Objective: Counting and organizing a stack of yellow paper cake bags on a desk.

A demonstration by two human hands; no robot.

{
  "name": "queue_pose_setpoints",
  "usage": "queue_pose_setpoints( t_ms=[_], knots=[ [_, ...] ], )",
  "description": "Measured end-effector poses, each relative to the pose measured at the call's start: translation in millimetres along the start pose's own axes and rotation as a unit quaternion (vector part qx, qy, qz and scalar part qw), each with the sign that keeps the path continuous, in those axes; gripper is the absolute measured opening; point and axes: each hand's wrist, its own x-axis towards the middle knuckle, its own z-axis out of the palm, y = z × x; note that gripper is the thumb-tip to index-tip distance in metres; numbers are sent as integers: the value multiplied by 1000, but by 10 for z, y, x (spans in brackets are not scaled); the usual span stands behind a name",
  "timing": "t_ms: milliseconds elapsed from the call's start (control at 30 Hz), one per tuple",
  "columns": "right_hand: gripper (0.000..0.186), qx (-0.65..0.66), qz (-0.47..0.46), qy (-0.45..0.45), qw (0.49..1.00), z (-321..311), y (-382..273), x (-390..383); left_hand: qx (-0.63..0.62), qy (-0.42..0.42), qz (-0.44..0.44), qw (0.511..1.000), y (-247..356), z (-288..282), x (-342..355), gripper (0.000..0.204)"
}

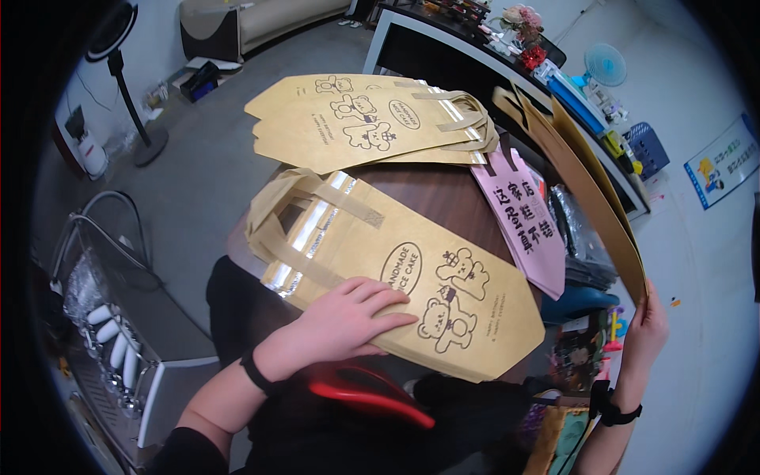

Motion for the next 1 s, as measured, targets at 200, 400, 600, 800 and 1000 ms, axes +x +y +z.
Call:
queue_pose_setpoints(
  t_ms=[200,400,600,800,1000],
  knots=[
    [57,137,-140,11,981,159,-1292,-634,32,0,26,999,86,-145,19,78],
    [57,212,-152,-129,957,592,-1875,-1676,97,57,52,992,269,-303,-367,70],
    [61,248,-123,-182,944,596,-1997,-1837,179,17,5,984,102,-543,-788,77],
    [50,273,-141,-164,937,464,-2205,-1680,191,-30,-103,976,-152,-526,-830,89],
    [51,264,-154,-145,941,647,-2164,-1718,208,-41,-94,973,-282,-563,-890,92]
  ],
)
